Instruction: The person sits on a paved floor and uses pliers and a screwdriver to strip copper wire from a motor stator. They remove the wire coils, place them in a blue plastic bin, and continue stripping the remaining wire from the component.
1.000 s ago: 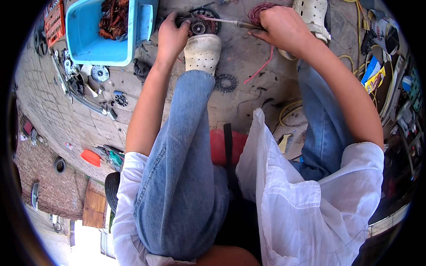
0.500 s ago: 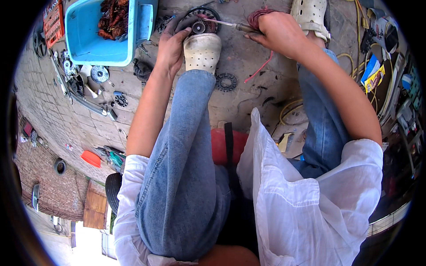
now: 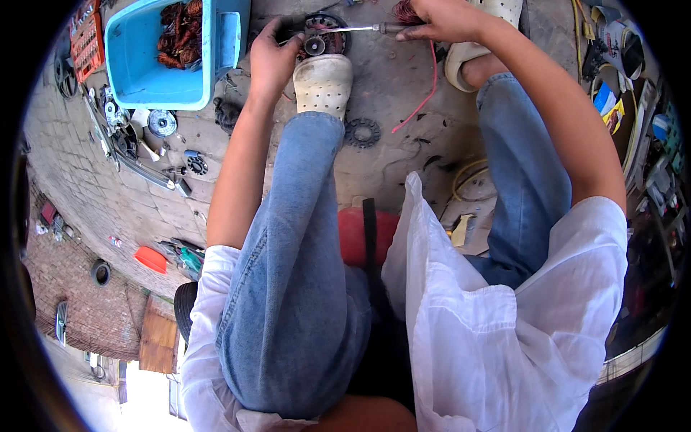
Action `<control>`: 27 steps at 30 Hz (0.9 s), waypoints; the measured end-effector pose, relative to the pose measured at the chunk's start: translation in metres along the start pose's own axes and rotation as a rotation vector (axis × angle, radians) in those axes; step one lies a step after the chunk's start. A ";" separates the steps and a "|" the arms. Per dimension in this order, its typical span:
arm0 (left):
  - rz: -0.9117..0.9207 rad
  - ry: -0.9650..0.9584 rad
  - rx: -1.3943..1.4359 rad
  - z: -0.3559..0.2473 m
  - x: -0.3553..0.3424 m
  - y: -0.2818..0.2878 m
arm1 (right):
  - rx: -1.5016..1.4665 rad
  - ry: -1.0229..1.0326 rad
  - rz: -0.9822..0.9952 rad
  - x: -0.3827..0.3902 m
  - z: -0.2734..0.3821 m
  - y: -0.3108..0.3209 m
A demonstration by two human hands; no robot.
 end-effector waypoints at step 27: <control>0.177 0.203 0.833 0.019 0.024 -0.022 | 0.056 -0.191 0.007 0.016 0.071 0.035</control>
Point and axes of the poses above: each hand's wrist, its own x-axis away from the middle knuckle, its own y-axis out of the back of the hand, z = x × y, the point moved 7 cm from there along -x, towards the middle knuckle, and after that the axes turned 10 degrees about z, right-handed, at the moved point
